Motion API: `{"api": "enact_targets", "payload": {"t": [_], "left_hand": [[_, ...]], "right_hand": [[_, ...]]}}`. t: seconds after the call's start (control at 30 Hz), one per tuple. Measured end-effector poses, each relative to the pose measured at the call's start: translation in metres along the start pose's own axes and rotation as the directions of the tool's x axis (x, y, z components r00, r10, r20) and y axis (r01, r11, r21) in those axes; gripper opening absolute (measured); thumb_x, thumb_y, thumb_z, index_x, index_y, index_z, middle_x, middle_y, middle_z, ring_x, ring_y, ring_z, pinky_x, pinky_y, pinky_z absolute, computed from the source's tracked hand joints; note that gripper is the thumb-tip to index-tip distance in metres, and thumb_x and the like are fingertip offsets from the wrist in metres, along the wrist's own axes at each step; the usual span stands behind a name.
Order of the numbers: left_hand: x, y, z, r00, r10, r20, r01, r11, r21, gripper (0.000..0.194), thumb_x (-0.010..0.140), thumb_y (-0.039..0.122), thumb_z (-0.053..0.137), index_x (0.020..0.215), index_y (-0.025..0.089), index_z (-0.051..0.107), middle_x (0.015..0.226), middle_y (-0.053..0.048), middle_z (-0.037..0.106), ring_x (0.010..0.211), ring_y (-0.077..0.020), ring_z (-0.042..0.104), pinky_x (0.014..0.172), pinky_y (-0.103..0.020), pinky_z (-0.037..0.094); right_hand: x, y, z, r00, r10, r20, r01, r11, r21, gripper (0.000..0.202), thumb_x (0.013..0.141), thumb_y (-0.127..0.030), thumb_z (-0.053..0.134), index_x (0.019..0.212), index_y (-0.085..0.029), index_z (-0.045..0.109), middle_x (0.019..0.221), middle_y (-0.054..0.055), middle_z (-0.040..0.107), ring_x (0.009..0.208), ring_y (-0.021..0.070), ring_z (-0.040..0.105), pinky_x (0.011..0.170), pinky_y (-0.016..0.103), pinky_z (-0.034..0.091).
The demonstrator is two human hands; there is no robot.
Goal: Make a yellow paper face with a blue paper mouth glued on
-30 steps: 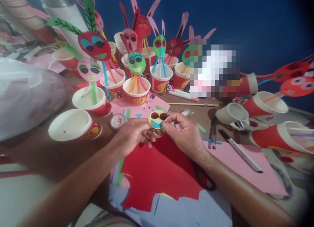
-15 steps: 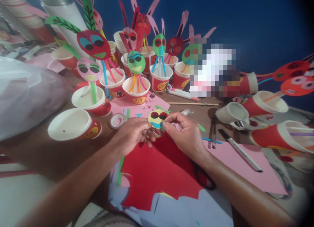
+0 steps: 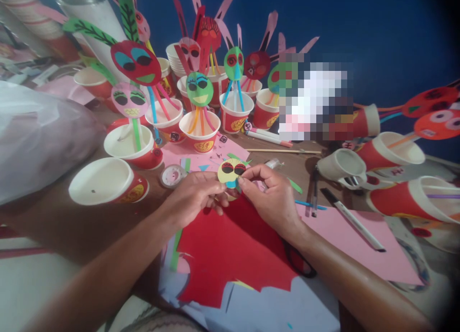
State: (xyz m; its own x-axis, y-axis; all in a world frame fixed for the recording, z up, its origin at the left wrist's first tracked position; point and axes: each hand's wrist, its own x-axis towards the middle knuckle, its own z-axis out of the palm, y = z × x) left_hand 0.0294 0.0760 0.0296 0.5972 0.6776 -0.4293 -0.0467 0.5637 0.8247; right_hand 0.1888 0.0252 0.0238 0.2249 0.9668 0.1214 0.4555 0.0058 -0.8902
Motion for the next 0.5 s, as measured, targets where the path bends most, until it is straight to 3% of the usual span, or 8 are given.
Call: {"api": "enact_targets", "payload": {"t": [0.1,0.37,0.5], "left_hand": [[-0.0004,0.0008,0.0011,1.000,-0.008,-0.001,0.008,0.999,0.033,0.015,0.065,0.021,0.064,0.075,0.010,0.067,0.059,-0.004,0.064,0.050,-0.0106,0.055,0.043,-0.019,0.045],[-0.0002,0.0015,0.0012,1.000,-0.002,-0.018,0.002,1.000,0.014,0.016,0.064,0.021,0.060,0.074,0.010,0.068,0.069,-0.007,0.067,0.052,-0.0121,0.056,0.043,-0.022,0.047],[-0.0008,0.0026,0.0023,1.000,-0.005,-0.028,0.007,0.996,0.084,0.015,0.062,0.018,0.060,0.072,0.011,0.069,0.065,-0.004,0.066,0.050,-0.0107,0.055,0.043,-0.020,0.046]], "right_hand": [[0.0002,-0.0002,0.0004,1.000,0.007,-0.014,-0.007,1.000,0.008,0.008,0.073,-0.014,0.059,0.067,-0.019,0.058,0.061,-0.004,0.062,0.053,0.0095,0.053,0.051,0.019,0.040],[0.0021,-0.0009,0.0000,1.000,0.019,-0.012,-0.019,1.000,0.019,0.007,0.073,-0.015,0.058,0.068,-0.019,0.059,0.061,-0.004,0.061,0.053,0.0093,0.053,0.050,0.019,0.040],[0.0021,-0.0005,0.0002,1.000,0.021,-0.013,-0.021,0.999,0.029,0.007,0.073,-0.014,0.057,0.068,-0.019,0.059,0.061,-0.004,0.061,0.053,0.0096,0.053,0.050,0.020,0.040]]}}
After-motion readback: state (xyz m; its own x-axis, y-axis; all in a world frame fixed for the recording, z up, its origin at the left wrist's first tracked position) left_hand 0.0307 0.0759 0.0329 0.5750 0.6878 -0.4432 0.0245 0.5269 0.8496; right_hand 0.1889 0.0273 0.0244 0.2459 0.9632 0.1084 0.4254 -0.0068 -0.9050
